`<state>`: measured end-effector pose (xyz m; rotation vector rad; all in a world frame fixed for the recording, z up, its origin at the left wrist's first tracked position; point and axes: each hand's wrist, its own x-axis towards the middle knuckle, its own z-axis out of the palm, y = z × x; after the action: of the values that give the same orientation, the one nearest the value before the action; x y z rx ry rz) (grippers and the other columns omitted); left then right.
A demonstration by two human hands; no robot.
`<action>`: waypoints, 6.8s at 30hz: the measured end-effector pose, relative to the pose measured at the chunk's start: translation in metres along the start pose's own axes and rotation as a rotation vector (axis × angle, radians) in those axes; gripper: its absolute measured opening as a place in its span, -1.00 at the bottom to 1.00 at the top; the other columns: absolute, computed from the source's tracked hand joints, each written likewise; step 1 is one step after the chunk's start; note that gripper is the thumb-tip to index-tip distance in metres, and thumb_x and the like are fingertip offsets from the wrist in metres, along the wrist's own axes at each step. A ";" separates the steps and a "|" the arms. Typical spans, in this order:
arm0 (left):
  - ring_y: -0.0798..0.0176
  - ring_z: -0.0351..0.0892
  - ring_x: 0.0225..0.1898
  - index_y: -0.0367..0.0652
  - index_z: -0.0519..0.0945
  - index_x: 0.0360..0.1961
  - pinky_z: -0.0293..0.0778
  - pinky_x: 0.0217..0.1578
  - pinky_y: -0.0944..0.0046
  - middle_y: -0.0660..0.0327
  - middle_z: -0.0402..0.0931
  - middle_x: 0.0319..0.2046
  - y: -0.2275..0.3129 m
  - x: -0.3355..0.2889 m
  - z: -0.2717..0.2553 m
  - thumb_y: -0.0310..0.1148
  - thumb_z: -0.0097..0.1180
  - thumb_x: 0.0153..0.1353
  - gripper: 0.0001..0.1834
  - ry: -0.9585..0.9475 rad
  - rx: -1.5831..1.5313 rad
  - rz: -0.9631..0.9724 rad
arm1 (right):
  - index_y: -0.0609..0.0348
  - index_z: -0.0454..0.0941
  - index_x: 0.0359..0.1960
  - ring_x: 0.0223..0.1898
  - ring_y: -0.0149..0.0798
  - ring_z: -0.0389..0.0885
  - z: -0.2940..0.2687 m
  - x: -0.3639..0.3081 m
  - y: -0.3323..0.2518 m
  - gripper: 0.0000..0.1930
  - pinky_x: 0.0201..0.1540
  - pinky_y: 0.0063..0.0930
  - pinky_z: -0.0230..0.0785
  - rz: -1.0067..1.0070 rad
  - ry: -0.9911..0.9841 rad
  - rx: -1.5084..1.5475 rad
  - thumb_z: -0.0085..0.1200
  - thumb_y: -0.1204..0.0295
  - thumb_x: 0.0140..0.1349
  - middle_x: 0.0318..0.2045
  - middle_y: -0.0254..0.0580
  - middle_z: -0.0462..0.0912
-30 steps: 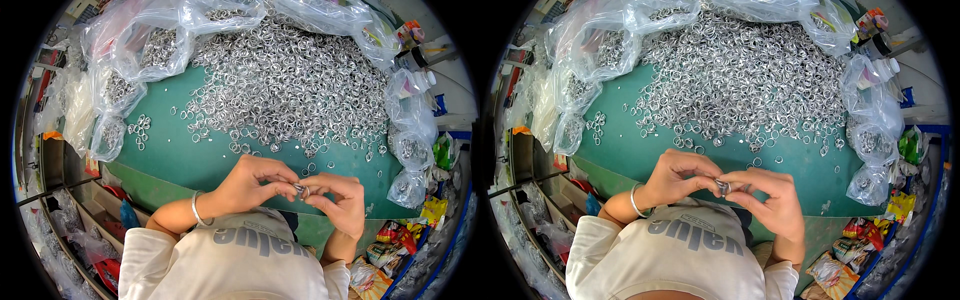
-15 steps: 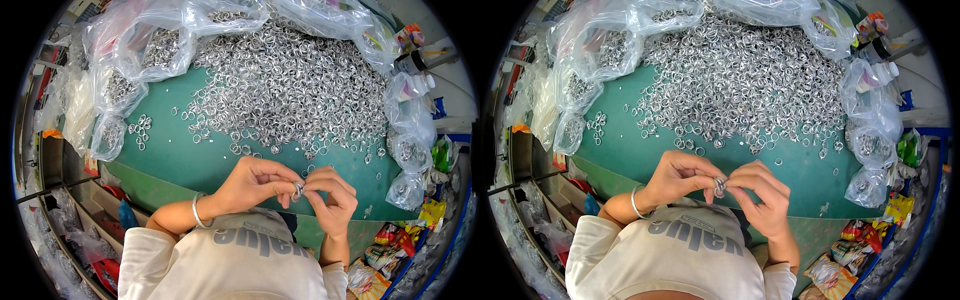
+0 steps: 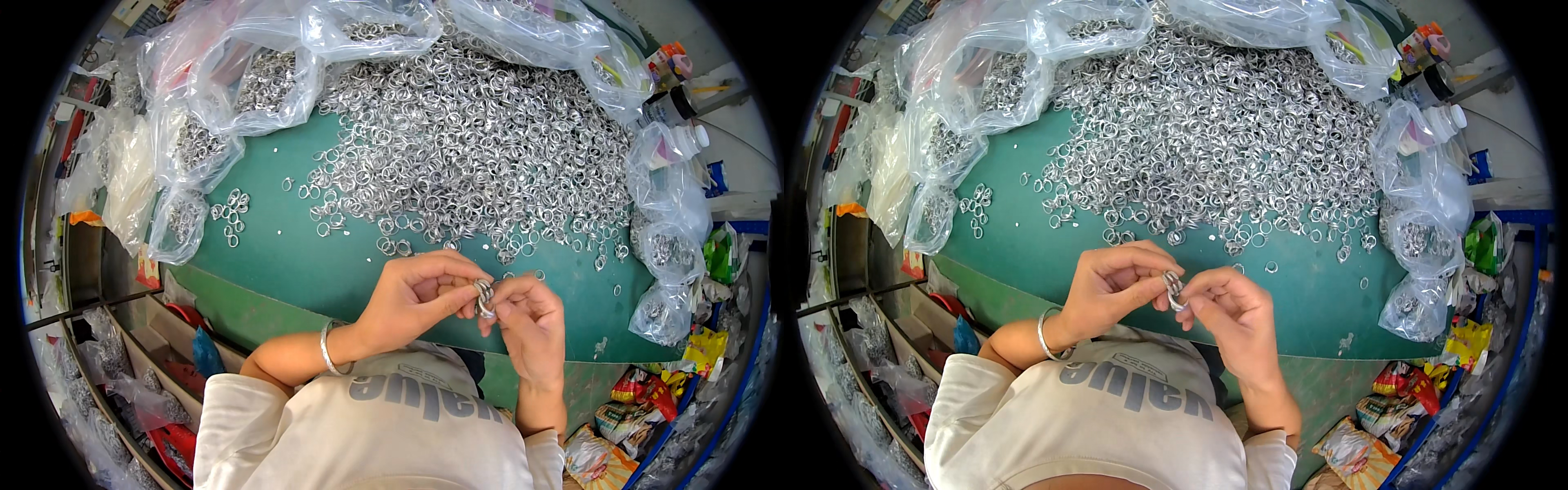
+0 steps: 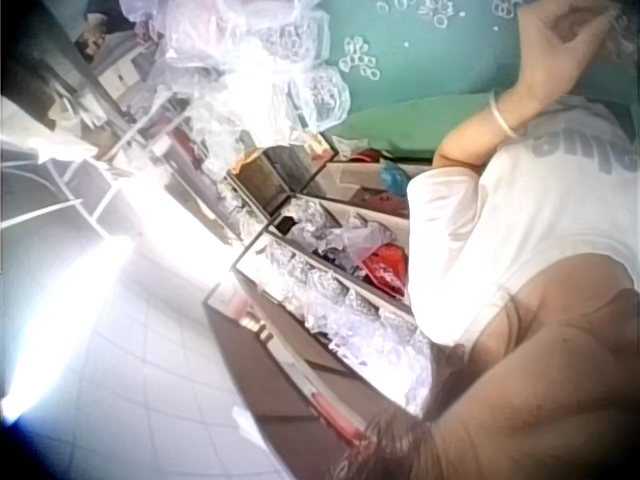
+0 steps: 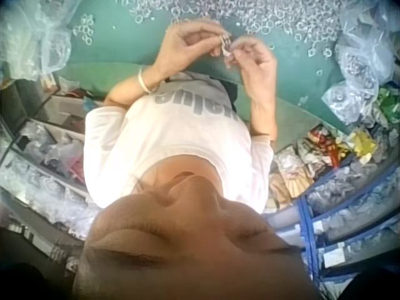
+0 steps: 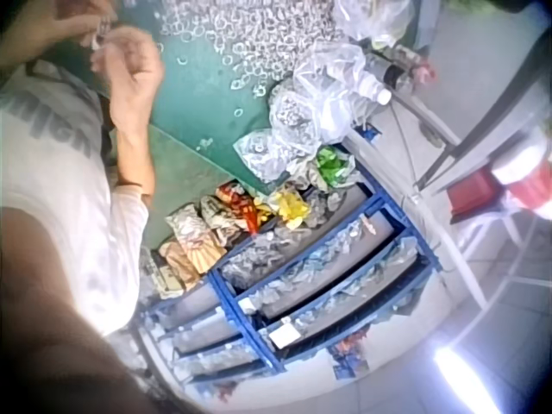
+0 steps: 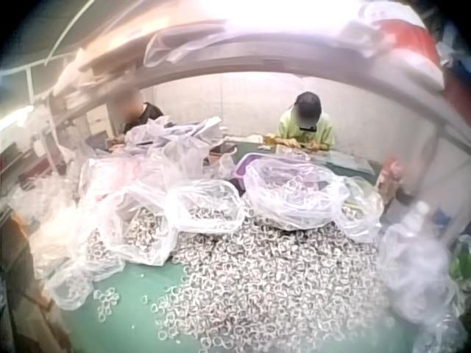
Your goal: The person picks through a large pile of small silver-colored metal rings on a green workbench, selecting specific pieces and placing them into separate clear plastic bags.
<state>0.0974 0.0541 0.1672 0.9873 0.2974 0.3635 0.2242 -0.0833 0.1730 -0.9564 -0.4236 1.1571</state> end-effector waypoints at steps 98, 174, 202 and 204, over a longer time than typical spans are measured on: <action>0.45 0.48 -0.29 -0.25 0.53 -0.11 0.43 -0.31 0.41 0.25 0.48 -0.20 -0.059 0.021 -0.030 -0.63 0.01 0.24 -0.79 0.011 0.498 -0.323 | 0.28 0.59 -0.16 -0.35 -0.33 0.57 -0.116 0.023 -0.015 -0.80 -0.27 -0.46 0.39 -0.123 0.510 -1.191 0.15 0.55 0.16 -0.36 -0.15 0.65; -0.06 0.41 -0.05 -0.29 0.50 -0.04 0.38 -0.03 0.07 0.04 0.42 -0.06 -0.089 0.017 0.006 -0.62 0.10 0.04 -0.61 -0.353 0.989 0.177 | 0.24 0.54 -0.17 -0.19 -0.01 0.49 -0.093 -0.027 0.019 -0.71 -0.19 -0.23 0.40 -0.103 0.128 -1.347 0.24 0.50 0.05 -0.17 -0.12 0.46; -0.01 0.24 0.17 -0.04 0.46 0.05 0.09 0.16 -0.16 0.13 0.29 0.13 -0.051 0.068 -0.053 -0.36 0.26 0.04 -0.51 0.071 1.703 0.422 | 0.07 0.50 -0.01 0.22 0.01 0.24 -0.067 0.095 0.028 -0.51 0.20 0.01 0.07 -0.592 0.052 -1.746 0.33 0.34 -0.04 0.07 -0.11 0.37; 0.00 0.24 0.19 -0.03 0.47 0.03 0.04 0.19 -0.21 0.14 0.28 0.15 -0.049 0.072 -0.064 -0.34 0.28 0.03 -0.51 0.102 1.682 0.412 | 0.09 0.53 -0.08 0.12 -0.04 0.34 -0.076 0.095 0.026 -0.60 0.16 -0.05 0.09 -0.644 0.113 -1.734 0.30 0.36 0.00 0.00 -0.14 0.42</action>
<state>0.1439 0.1088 0.0864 2.7118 0.4909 0.5209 0.3003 -0.0263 0.0925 -2.0687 -1.5997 -0.1302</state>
